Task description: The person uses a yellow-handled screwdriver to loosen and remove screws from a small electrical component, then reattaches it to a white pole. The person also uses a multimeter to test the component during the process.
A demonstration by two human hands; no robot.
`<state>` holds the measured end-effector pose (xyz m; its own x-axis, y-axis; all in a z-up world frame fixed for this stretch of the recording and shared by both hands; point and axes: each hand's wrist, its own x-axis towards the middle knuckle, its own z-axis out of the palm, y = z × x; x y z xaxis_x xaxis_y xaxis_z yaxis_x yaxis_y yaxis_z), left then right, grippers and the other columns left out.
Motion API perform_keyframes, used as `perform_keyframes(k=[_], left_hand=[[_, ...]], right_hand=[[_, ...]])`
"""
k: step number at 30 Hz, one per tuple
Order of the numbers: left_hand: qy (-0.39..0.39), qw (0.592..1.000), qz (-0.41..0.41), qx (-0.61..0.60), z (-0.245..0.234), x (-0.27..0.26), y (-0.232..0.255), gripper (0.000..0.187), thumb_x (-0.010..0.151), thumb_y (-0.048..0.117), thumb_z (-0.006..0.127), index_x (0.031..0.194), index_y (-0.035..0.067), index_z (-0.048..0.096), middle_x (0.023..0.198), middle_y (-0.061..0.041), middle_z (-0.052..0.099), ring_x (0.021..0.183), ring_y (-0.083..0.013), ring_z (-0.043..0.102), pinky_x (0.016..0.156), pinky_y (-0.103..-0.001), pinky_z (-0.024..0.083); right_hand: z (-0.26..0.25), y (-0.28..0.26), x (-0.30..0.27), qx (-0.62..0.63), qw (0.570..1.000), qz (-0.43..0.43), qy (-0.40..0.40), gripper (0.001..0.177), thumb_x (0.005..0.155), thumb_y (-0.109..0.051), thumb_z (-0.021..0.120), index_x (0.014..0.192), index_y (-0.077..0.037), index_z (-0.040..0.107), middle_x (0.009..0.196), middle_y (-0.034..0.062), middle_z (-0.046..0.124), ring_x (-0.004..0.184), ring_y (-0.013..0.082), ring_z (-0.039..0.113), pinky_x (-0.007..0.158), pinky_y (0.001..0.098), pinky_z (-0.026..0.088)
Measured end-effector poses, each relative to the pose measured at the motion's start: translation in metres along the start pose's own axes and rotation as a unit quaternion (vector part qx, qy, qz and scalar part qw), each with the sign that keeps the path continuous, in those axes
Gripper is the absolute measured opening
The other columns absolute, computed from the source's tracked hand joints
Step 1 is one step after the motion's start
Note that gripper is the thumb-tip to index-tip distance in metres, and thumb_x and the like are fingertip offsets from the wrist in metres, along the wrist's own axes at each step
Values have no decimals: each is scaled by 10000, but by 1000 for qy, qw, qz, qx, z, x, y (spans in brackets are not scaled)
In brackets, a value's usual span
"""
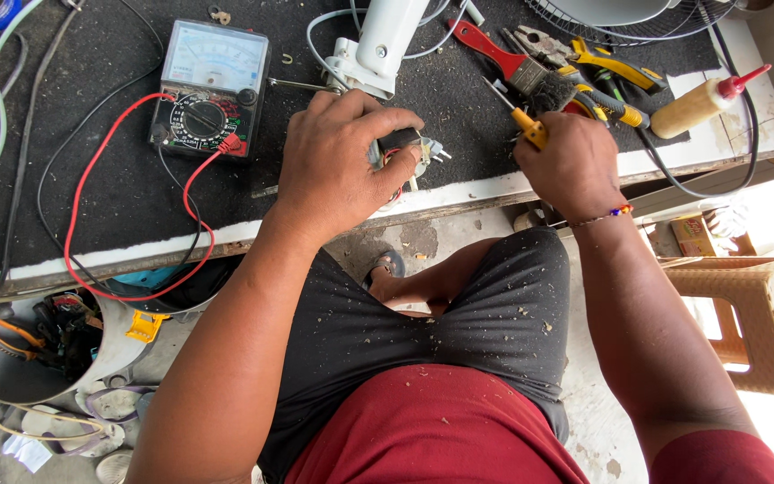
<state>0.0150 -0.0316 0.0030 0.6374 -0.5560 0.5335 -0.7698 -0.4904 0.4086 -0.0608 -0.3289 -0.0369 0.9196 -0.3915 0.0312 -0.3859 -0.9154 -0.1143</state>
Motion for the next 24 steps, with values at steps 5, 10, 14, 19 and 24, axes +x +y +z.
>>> perform_keyframes(k=[5,10,14,19,24], left_hand=[[-5,1000,-2,3,0,1,0,261,881,400,727,1126,321,774,949,56,641,928,-283,575,761,-477,478],[-3,1000,-1,7,0,0,-1,265,881,411,727,1127,328,778,945,54,642,920,-282,579,761,-477,479],[4,1000,2,2,1,1,-2,255,883,405,740,1120,320,780,947,61,639,915,-277,578,760,-473,481],[2,1000,-3,-1,2,2,-4,252,884,410,739,1117,327,782,936,74,640,897,-274,571,756,-463,481],[12,1000,6,-5,1,1,-3,227,884,382,751,1097,313,789,941,63,645,876,-272,578,750,-460,484]], right_hand=[[-12,-26,2,136,990,-29,-5,259,957,-365,748,1005,-113,717,760,88,685,668,239,576,583,408,431],[-27,-9,21,222,971,-74,42,314,940,-384,892,1072,-117,790,812,3,631,684,126,444,591,323,373],[-43,7,50,28,989,-111,93,440,947,-435,905,1095,-43,771,938,132,671,801,293,586,637,439,488],[-57,-15,66,-79,995,-51,-40,427,910,-455,815,1153,-108,756,965,187,715,878,391,664,662,524,537],[-58,5,88,-100,993,-61,27,300,927,-279,786,1177,-114,792,892,165,737,782,362,681,635,503,575]])
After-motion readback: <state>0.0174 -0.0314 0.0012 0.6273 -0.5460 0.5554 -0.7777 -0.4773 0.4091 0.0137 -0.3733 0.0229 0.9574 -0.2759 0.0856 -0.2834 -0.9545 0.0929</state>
